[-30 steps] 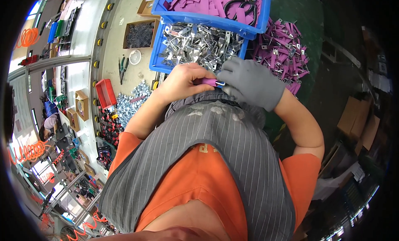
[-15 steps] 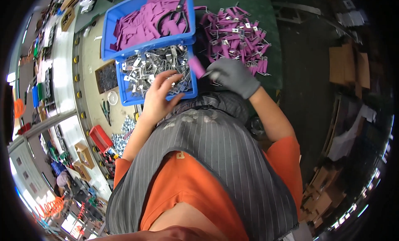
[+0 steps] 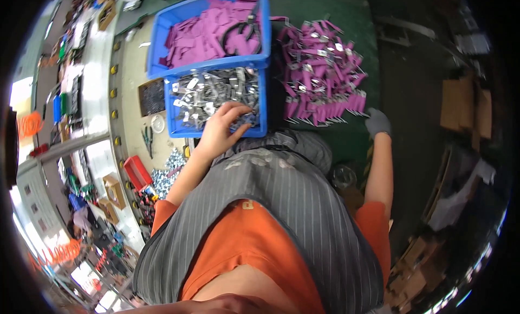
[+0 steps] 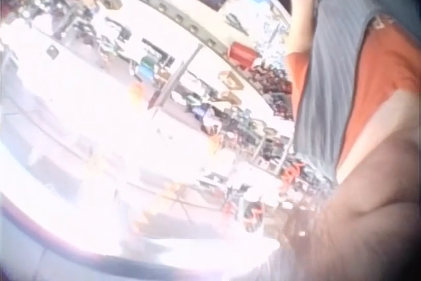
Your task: Attaching pink plastic tags to metal bracket components in a workshop environment.
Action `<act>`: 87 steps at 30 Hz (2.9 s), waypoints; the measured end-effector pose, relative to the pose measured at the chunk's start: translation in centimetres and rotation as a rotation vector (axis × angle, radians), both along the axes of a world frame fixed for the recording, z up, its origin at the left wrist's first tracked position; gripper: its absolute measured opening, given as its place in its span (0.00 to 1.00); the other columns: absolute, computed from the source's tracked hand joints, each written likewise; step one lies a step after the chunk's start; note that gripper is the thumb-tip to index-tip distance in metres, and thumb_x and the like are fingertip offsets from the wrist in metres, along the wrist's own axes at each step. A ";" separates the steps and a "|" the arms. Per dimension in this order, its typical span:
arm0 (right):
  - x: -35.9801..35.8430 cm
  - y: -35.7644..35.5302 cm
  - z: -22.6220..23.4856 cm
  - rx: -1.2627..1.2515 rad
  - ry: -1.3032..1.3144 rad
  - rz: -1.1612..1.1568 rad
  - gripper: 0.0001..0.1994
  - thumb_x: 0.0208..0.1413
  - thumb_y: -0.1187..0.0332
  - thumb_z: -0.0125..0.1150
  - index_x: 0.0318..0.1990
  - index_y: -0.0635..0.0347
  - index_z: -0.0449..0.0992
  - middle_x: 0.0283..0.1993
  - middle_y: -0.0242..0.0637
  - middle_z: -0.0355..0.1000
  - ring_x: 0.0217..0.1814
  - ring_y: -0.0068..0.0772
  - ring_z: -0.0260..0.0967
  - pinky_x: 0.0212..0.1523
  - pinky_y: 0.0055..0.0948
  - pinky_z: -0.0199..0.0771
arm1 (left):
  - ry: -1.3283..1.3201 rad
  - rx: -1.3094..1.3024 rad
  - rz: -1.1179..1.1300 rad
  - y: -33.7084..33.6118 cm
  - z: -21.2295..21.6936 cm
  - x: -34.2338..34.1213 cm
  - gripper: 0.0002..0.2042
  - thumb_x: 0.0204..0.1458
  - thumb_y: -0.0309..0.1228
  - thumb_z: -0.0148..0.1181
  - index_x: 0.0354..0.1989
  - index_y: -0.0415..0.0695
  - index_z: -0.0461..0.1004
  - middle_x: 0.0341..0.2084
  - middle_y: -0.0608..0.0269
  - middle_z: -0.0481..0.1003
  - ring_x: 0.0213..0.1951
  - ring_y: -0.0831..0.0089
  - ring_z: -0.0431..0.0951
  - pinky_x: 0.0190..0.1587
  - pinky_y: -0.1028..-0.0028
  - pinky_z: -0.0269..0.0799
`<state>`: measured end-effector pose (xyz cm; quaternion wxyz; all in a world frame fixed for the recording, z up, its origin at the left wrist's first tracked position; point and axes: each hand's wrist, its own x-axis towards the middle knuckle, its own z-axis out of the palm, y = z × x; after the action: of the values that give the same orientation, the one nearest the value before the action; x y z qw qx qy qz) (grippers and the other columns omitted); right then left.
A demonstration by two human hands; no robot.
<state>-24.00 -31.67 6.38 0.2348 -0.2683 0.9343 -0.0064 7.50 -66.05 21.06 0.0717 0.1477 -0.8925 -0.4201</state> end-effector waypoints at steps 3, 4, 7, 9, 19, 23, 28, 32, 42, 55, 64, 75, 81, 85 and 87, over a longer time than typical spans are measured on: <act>-0.7 -6.5 5.8 -0.043 0.035 -0.069 0.13 0.49 0.62 0.54 0.41 0.53 0.75 0.42 0.47 0.73 0.46 0.51 0.70 0.45 0.44 0.69 | -0.050 -0.008 -0.018 -0.3 -0.7 0.1 0.08 0.47 0.31 0.61 0.36 0.47 0.76 0.29 0.59 0.74 0.34 0.58 0.75 0.36 0.64 0.72; -0.6 -9.1 7.7 -0.049 0.080 -0.029 0.13 0.50 0.60 0.54 0.41 0.52 0.75 0.41 0.46 0.73 0.44 0.51 0.70 0.43 0.43 0.70 | -0.018 -0.051 -0.016 -0.3 -0.8 0.0 0.05 0.47 0.32 0.61 0.32 0.47 0.77 0.24 0.60 0.73 0.32 0.59 0.75 0.34 0.64 0.71; -0.4 -15.7 11.2 -0.031 0.079 0.070 0.12 0.51 0.58 0.54 0.39 0.53 0.75 0.41 0.45 0.73 0.43 0.50 0.70 0.42 0.42 0.70 | -0.012 -0.138 -0.009 -1.3 0.2 -0.2 0.05 0.47 0.32 0.61 0.31 0.47 0.77 0.25 0.60 0.74 0.31 0.60 0.75 0.34 0.64 0.72; 0.2 -18.1 11.9 -0.255 0.142 0.121 0.12 0.52 0.59 0.54 0.39 0.54 0.75 0.40 0.44 0.74 0.41 0.48 0.71 0.41 0.40 0.71 | 0.096 -0.209 0.078 -3.3 1.6 -0.5 0.04 0.46 0.31 0.61 0.30 0.48 0.77 0.25 0.61 0.74 0.31 0.60 0.75 0.33 0.65 0.72; 6.7 -25.3 14.2 -1.090 -0.065 0.318 0.09 0.53 0.69 0.60 0.41 0.59 0.77 0.37 0.36 0.74 0.32 0.27 0.71 0.35 0.24 0.71 | -0.267 -0.542 0.077 -11.4 3.3 -11.3 0.16 0.47 0.48 0.60 0.34 0.49 0.79 0.31 0.63 0.79 0.35 0.63 0.79 0.35 0.65 0.74; 10.6 -23.5 14.3 -1.219 -0.295 0.107 0.08 0.51 0.70 0.60 0.39 0.59 0.77 0.33 0.34 0.73 0.30 0.28 0.71 0.32 0.24 0.70 | -0.667 -0.504 0.206 -9.2 3.1 -14.7 0.22 0.45 0.54 0.60 0.35 0.47 0.79 0.32 0.61 0.79 0.37 0.63 0.80 0.38 0.66 0.75; 13.1 -23.7 11.8 -0.903 -0.129 0.624 0.12 0.49 0.62 0.61 0.39 0.57 0.76 0.35 0.37 0.73 0.36 0.39 0.71 0.36 0.33 0.71 | -0.631 -0.570 0.148 -9.8 1.6 -14.8 0.20 0.47 0.50 0.60 0.37 0.45 0.79 0.32 0.58 0.79 0.37 0.62 0.80 0.39 0.65 0.75; 15.1 -26.2 10.4 -0.714 0.122 0.787 0.15 0.52 0.60 0.55 0.46 0.53 0.73 0.42 0.36 0.72 0.43 0.39 0.68 0.40 0.37 0.70 | -0.244 -0.524 0.195 -10.3 1.6 -11.6 0.16 0.55 0.40 0.53 0.46 0.44 0.75 0.36 0.56 0.78 0.37 0.66 0.79 0.40 0.68 0.73; 16.2 -31.3 8.9 -0.325 0.162 0.783 0.16 0.51 0.69 0.52 0.49 0.52 0.70 0.42 0.41 0.69 0.40 0.43 0.71 0.35 0.41 0.73 | 0.285 1.577 0.560 -6.2 0.6 4.2 0.19 0.57 0.32 0.39 0.53 0.36 0.63 0.32 0.63 0.71 0.29 0.75 0.71 0.31 0.75 0.70; 13.1 -27.3 14.5 -0.498 -0.384 0.764 0.09 0.46 0.66 0.61 0.35 0.58 0.72 0.33 0.37 0.71 0.33 0.35 0.71 0.35 0.32 0.71 | 0.343 1.603 0.365 -1.8 -0.1 7.0 0.25 0.63 0.41 0.42 0.60 0.33 0.57 0.34 0.68 0.66 0.35 0.79 0.69 0.35 0.76 0.74; 13.8 -22.1 21.1 -0.874 -1.241 0.330 0.10 0.52 0.78 0.49 0.40 0.67 0.75 0.29 0.31 0.70 0.26 0.15 0.63 0.25 0.16 0.63 | 0.198 0.941 0.031 -1.5 0.3 7.0 0.22 0.64 0.39 0.40 0.62 0.41 0.59 0.30 0.67 0.59 0.29 0.79 0.61 0.33 0.80 0.62; 14.7 -22.0 22.3 -0.952 -1.063 0.636 0.10 0.45 0.76 0.50 0.34 0.67 0.76 0.32 0.39 0.74 0.35 0.32 0.71 0.38 0.28 0.70 | 0.233 0.365 -0.009 -1.1 0.8 6.0 0.19 0.58 0.31 0.49 0.57 0.38 0.63 0.33 0.59 0.64 0.37 0.65 0.65 0.45 0.72 0.61; 14.6 -22.0 22.2 -0.887 -1.053 0.656 0.10 0.43 0.76 0.50 0.33 0.67 0.76 0.32 0.39 0.73 0.35 0.32 0.71 0.38 0.28 0.69 | 0.188 0.349 -0.031 -0.9 1.2 5.8 0.18 0.57 0.32 0.50 0.54 0.37 0.66 0.34 0.59 0.66 0.38 0.66 0.65 0.46 0.72 0.60; 14.3 -21.1 22.7 -0.920 -1.226 0.404 0.10 0.42 0.76 0.50 0.32 0.69 0.75 0.31 0.39 0.72 0.33 0.29 0.70 0.36 0.26 0.69 | 0.168 0.349 -0.027 -1.1 1.4 5.8 0.17 0.56 0.29 0.52 0.53 0.37 0.66 0.34 0.56 0.65 0.39 0.62 0.67 0.45 0.70 0.63; 14.4 -21.3 22.7 -0.909 -1.242 0.397 0.11 0.42 0.76 0.49 0.33 0.69 0.75 0.32 0.39 0.71 0.33 0.28 0.69 0.36 0.26 0.69 | 0.181 0.340 -0.029 -1.0 1.3 5.6 0.17 0.56 0.29 0.53 0.53 0.37 0.66 0.34 0.56 0.65 0.38 0.62 0.67 0.44 0.70 0.63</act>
<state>-9.62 -52.98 29.12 0.5772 -0.4467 0.4732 -0.4934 13.08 -67.05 22.32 0.1196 0.1065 -0.8005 -0.5775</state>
